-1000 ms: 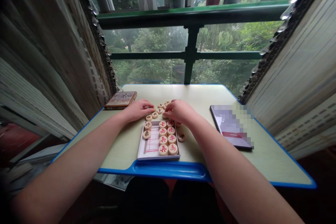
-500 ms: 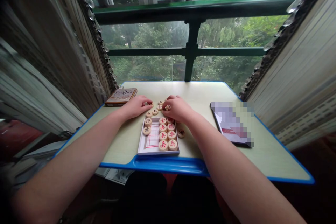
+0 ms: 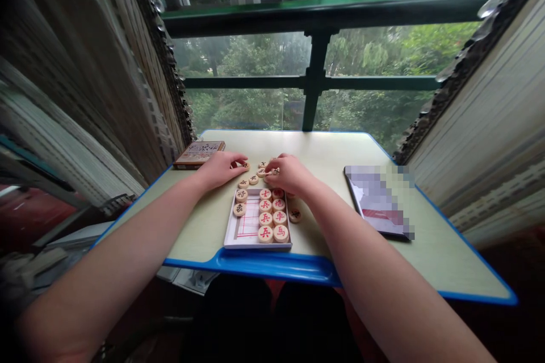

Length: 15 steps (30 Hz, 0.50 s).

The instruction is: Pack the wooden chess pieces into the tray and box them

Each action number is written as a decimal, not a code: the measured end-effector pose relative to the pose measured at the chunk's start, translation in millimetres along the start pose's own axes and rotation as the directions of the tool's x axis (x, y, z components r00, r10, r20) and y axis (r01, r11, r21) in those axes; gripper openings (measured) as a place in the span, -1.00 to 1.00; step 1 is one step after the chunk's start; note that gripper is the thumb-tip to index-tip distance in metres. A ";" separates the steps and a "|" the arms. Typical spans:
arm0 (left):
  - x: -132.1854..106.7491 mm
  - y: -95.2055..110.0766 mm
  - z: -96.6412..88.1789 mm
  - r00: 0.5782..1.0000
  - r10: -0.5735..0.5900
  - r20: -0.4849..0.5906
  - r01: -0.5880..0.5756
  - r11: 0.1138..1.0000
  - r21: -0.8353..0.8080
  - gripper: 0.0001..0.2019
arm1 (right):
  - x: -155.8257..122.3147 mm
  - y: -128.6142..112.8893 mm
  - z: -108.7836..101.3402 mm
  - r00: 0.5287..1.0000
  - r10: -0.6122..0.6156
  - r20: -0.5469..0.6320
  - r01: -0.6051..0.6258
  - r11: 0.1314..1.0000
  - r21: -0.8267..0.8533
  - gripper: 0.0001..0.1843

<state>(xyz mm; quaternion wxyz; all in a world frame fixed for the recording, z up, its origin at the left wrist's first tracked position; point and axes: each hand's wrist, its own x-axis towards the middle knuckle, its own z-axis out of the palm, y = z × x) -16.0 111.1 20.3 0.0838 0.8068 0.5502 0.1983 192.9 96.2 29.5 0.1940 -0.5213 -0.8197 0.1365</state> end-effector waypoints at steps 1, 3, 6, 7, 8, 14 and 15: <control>-0.2 -0.2 -0.2 1.000 -0.001 0.005 0.001 1.000 0.003 -0.68 | -0.2 -0.5 -0.1 1.000 0.015 -0.002 -0.015 1.000 -0.013 -0.79; -0.4 0.0 -0.4 1.000 -0.001 0.021 0.001 1.000 0.007 -0.69 | -0.9 -1.6 0.1 0.999 0.033 0.006 -0.033 0.998 -0.048 -0.76; -0.5 0.9 -0.7 0.999 0.009 0.047 -0.009 1.000 0.011 -0.69 | -1.4 -2.7 1.1 0.999 0.017 0.037 -0.013 0.996 -0.085 -0.76; -0.6 1.1 -0.8 0.999 0.012 0.053 -0.013 1.000 0.015 -0.69 | -1.2 -2.8 1.5 0.999 0.010 0.043 -0.006 0.996 -0.087 -0.76; -0.7 1.1 -1.0 0.998 0.015 0.059 -0.016 1.000 0.019 -0.69 | -0.9 -2.8 1.8 0.999 0.006 0.044 -0.002 0.996 -0.085 -0.76; -1.8 -0.1 -2.7 0.997 0.051 0.063 -0.054 0.997 0.046 -0.67 | -7.1 -14.6 -7.1 0.999 -0.002 -0.048 0.003 1.000 0.021 -0.80; -2.2 0.0 -3.3 0.997 0.057 0.060 -0.060 0.997 0.042 -0.67 | -10.7 -20.1 -10.2 0.997 -0.047 -0.053 0.051 0.997 0.066 -0.79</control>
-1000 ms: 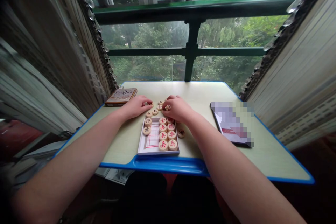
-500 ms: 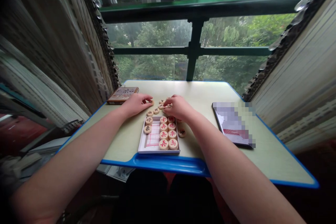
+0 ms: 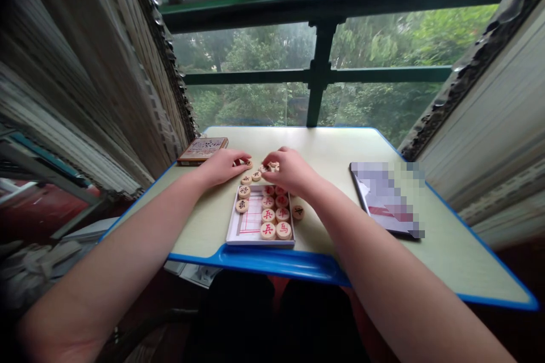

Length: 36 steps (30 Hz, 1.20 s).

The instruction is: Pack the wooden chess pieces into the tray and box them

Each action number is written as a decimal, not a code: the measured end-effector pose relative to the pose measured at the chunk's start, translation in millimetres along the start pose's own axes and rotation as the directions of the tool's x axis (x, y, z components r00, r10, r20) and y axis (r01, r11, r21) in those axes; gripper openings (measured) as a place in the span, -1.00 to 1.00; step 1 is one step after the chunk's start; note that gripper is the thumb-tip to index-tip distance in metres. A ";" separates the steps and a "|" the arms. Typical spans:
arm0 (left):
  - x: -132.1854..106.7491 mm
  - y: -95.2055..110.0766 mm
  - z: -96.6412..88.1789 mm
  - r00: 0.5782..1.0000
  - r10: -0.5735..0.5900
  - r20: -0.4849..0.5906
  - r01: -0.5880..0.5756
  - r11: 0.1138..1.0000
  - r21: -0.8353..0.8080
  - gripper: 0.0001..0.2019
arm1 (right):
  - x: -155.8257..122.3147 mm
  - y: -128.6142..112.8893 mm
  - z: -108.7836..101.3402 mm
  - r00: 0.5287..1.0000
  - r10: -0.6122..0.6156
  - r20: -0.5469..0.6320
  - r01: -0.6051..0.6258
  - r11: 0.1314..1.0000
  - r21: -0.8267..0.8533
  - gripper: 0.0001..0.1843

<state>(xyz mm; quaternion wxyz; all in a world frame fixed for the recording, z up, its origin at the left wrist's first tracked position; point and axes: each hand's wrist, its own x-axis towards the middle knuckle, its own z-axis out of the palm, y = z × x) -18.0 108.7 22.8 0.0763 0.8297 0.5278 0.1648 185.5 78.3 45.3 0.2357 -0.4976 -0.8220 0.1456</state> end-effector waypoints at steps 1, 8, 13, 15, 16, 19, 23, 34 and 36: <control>-0.4 0.4 -0.7 1.000 0.006 0.000 -0.006 1.000 -0.005 -0.67 | -3.8 -6.7 -2.7 0.998 -0.054 0.017 0.053 0.997 0.054 -0.79; 0.3 2.8 -0.9 1.000 -0.015 0.024 0.016 0.999 -0.033 -0.67 | -25.4 -38.1 2.7 0.907 -0.408 0.102 0.407 0.913 0.027 -0.89; 3.3 -0.8 3.0 1.000 0.011 0.013 -0.011 1.000 -0.009 -0.69 | -27.4 -37.1 11.3 0.866 -0.455 0.207 0.479 0.873 -0.085 -0.93; 3.5 -1.3 3.4 1.000 0.020 0.007 -0.020 1.000 -0.001 -0.69 | -27.9 -37.1 11.7 0.870 -0.432 0.238 0.464 0.881 -0.094 -0.93; 3.4 -1.3 3.4 1.000 0.023 0.005 -0.023 1.000 0.005 -0.70 | -28.2 -37.3 11.7 0.870 -0.427 0.247 0.460 0.883 -0.094 -0.92; 2.9 -1.1 3.1 0.999 0.036 0.005 -0.036 0.999 0.022 -0.70 | -28.5 -37.4 11.6 0.865 -0.432 0.255 0.467 0.880 -0.091 -0.92; 2.8 -1.4 3.2 0.998 0.062 -0.002 -0.062 0.998 0.032 -0.71 | -27.3 -36.8 12.9 0.859 -0.447 0.250 0.482 0.870 -0.100 -0.91; 2.3 -2.5 2.7 0.996 0.063 -0.063 -0.064 0.998 -0.009 -0.73 | -25.0 -30.7 4.5 0.872 -0.465 0.153 0.481 0.872 -0.088 -0.92; 2.9 -1.5 1.3 0.994 0.039 -0.101 -0.048 0.996 -0.080 -0.74 | -22.4 -27.9 0.5 0.901 -0.424 0.094 0.433 0.891 -0.138 -0.90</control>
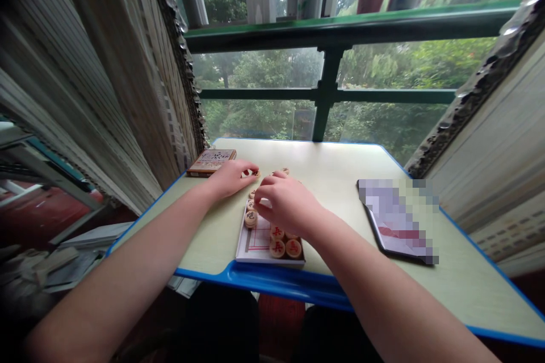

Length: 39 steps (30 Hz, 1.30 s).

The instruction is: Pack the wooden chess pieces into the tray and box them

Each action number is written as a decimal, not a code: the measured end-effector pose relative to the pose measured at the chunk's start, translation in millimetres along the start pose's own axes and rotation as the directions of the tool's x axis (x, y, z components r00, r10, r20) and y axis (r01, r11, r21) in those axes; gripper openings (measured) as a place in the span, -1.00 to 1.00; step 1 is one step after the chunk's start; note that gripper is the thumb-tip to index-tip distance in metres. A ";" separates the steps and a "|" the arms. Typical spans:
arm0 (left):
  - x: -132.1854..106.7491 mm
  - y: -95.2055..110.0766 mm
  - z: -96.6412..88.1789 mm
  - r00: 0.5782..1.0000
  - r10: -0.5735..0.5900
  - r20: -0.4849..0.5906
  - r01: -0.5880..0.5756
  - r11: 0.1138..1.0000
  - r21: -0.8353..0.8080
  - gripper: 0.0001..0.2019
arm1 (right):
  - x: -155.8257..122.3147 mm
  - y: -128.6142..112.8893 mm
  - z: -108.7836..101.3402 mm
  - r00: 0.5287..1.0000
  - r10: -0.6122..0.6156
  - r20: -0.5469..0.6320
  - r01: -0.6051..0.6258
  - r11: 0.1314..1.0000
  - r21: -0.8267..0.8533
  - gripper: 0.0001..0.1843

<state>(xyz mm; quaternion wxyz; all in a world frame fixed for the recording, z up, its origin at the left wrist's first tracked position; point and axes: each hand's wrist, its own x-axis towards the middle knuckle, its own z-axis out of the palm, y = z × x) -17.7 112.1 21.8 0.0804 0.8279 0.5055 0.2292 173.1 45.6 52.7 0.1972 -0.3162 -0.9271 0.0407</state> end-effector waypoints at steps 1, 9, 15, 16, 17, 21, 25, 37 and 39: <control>0.5 1.1 -0.8 1.000 -0.018 -0.017 0.017 0.998 -0.063 -0.75 | 0.5 2.5 -1.2 0.998 0.039 -0.039 -0.040 0.999 -0.021 -0.88; -2.4 18.8 -12.3 0.990 -0.104 0.091 0.138 0.771 -0.621 -0.52 | 1.6 26.3 -0.5 0.912 0.260 -0.317 -0.275 0.962 -0.001 -0.79; -6.1 21.1 -17.8 0.984 -0.026 0.178 0.146 0.694 -0.705 -0.53 | 2.6 21.6 -4.7 0.928 0.327 -0.182 -0.327 0.945 0.027 -0.83; -6.2 20.6 -17.7 0.983 -0.010 0.182 0.138 0.693 -0.708 -0.54 | 3.1 20.0 -5.0 0.925 0.346 -0.157 -0.342 0.938 0.053 -0.84; -6.3 20.1 -17.4 0.983 0.002 0.184 0.132 0.691 -0.710 -0.54 | 3.6 18.7 -4.8 0.919 0.368 -0.141 -0.358 0.929 0.091 -0.84; -6.8 20.9 -16.2 0.979 0.033 0.203 0.124 0.693 -0.710 -0.58 | 5.7 17.2 0.2 0.872 0.482 -0.088 -0.429 0.838 0.339 -0.86; -8.0 25.4 -17.4 0.974 0.053 0.222 0.127 0.685 -0.718 -0.61 | 8.5 16.5 3.6 0.828 0.559 0.043 -0.442 0.604 0.663 -0.89; -8.0 29.1 -16.7 0.995 0.055 0.078 0.011 0.749 -0.663 -0.59 | 8.7 19.9 -5.1 0.764 0.639 0.088 -0.355 0.303 0.884 -0.87; -7.8 28.9 -16.2 0.997 0.043 0.059 0.009 0.737 -0.676 -0.61 | 9.1 19.7 -4.4 0.776 0.627 0.070 -0.335 0.316 0.888 -0.86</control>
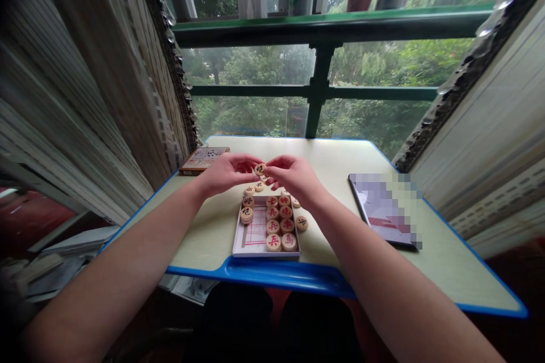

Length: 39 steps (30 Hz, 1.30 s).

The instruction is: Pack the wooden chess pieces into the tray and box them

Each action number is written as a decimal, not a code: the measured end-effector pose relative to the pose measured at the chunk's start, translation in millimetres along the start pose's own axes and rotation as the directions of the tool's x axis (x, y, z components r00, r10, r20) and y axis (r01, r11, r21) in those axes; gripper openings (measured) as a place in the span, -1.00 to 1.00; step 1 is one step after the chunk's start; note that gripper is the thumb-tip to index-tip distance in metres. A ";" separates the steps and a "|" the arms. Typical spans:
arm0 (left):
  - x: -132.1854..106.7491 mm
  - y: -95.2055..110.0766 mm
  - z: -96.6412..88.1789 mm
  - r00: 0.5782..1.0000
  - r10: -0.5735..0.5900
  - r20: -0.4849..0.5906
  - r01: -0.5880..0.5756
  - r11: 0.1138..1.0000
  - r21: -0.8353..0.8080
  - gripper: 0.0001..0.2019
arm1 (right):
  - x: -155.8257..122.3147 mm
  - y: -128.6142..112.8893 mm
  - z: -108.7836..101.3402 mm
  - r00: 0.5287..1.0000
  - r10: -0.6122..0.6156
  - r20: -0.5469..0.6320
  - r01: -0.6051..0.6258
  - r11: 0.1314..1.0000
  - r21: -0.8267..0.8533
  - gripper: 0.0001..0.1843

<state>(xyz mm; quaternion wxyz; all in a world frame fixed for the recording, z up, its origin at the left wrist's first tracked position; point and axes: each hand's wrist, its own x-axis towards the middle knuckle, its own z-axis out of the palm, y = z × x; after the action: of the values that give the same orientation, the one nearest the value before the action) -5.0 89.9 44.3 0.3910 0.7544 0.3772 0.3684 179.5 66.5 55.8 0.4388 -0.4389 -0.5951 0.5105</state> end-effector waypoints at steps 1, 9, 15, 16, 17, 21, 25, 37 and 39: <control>0.1 -0.1 -0.1 1.000 0.002 -0.005 -0.002 1.000 -0.011 -0.62 | -0.1 0.1 0.6 1.000 -0.016 0.000 0.016 1.000 -0.011 -0.84; -0.6 2.0 -1.4 1.000 0.002 -0.020 -0.002 1.000 -0.016 -0.59 | -1.3 3.2 1.4 0.974 -0.226 0.006 0.219 0.933 -0.286 -0.70; -1.8 1.4 1.3 0.999 -0.040 -0.001 0.040 0.998 -0.051 -0.55 | -0.7 2.2 -3.2 0.957 -0.284 0.050 0.274 0.842 -0.464 -0.75; -2.0 1.2 1.3 0.998 -0.053 0.020 0.055 0.996 -0.071 -0.53 | -0.7 1.6 -4.1 0.954 -0.294 0.058 0.282 0.815 -0.506 -0.75; -2.1 1.0 1.0 0.997 -0.068 0.046 0.072 0.994 -0.086 -0.50 | -0.9 0.8 -5.0 0.951 -0.304 0.064 0.288 0.784 -0.550 -0.75; -1.9 1.0 -3.7 0.993 -0.091 0.081 0.098 0.992 -0.082 -0.51 | -8.1 -6.9 -5.5 0.932 -0.322 0.165 0.342 0.638 -0.690 -0.74; -0.9 2.4 -10.0 0.996 -0.085 0.007 0.085 0.990 -0.112 -0.59 | -25.2 -16.6 5.4 0.852 -0.290 0.436 0.523 0.485 -0.701 -0.80; -0.1 6.3 -11.6 0.984 -0.143 0.109 0.159 0.975 -0.157 -0.62 | -43.4 -17.6 28.2 0.840 0.082 0.537 0.527 0.118 -0.842 -0.75; 0.5 4.1 -10.6 0.977 -0.157 0.144 0.174 0.978 -0.119 -0.61 | -44.0 -18.8 28.8 0.847 0.098 0.522 0.513 0.105 -0.852 -0.77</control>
<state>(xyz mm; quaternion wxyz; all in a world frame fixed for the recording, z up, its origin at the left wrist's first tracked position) -12.7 91.9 52.4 0.4935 0.7161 0.3866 0.3070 160.2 15.7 68.5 -0.0409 -0.3889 -0.9203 0.0100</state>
